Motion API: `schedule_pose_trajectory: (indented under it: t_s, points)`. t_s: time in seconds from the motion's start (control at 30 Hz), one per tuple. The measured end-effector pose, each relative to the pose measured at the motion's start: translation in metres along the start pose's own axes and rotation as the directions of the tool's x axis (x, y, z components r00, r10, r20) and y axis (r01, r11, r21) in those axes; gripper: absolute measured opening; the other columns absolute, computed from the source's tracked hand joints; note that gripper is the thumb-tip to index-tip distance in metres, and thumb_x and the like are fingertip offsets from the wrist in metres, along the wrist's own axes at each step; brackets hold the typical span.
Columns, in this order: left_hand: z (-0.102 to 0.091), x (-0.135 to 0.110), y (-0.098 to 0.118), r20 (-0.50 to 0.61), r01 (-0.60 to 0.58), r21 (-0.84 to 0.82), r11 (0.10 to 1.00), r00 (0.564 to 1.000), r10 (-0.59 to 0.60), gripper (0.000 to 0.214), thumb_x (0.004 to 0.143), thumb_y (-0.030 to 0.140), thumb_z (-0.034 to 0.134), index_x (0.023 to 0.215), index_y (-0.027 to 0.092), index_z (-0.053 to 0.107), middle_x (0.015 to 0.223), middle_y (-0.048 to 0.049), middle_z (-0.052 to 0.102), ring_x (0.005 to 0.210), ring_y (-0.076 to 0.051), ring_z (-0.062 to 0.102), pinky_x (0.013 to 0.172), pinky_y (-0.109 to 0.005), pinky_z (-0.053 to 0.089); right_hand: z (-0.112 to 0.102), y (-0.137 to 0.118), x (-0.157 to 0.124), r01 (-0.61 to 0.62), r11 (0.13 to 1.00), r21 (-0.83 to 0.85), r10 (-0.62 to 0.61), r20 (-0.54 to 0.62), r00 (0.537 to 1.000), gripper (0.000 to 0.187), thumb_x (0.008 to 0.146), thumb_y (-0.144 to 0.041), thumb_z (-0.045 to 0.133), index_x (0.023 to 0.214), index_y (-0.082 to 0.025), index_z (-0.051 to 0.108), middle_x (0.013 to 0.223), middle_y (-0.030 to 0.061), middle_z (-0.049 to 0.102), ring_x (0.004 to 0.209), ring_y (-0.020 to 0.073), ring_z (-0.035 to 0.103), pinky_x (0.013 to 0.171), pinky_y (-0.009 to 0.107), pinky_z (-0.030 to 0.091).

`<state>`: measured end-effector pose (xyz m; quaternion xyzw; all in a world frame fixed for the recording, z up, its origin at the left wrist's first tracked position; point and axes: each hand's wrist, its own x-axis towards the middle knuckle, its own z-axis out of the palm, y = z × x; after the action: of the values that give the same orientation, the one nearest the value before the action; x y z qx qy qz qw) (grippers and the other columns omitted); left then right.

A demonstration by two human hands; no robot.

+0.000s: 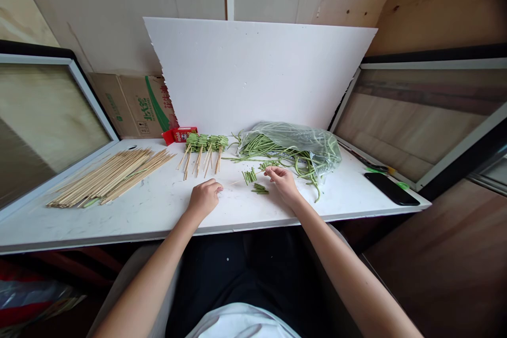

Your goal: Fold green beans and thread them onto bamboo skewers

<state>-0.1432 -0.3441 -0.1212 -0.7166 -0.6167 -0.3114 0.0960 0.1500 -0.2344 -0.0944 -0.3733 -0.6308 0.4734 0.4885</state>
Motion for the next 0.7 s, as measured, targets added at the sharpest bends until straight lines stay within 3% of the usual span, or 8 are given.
schedule_pose_trajectory:
  t_s: [0.7]
  points:
    - [0.0021, 0.0, -0.0003, 0.032, -0.009, 0.028, 1.0, 0.999, 0.008, 0.033, 0.081, -0.002, 0.054, 0.081, 0.022, 0.078, 0.087, -0.002, 0.078, 0.079, -0.02, 0.071, 0.066, -0.029, 0.046, 0.0005, 0.0022, -0.0005, 0.021, 1.0, -0.019, -0.021, 0.02, 1.0, 0.047, 0.083, -0.066, 0.076, 0.089, -0.019, 0.078, 0.094, 0.0082, 0.076, 0.089, 0.0243, 0.065, 0.08, 0.034, 0.047]
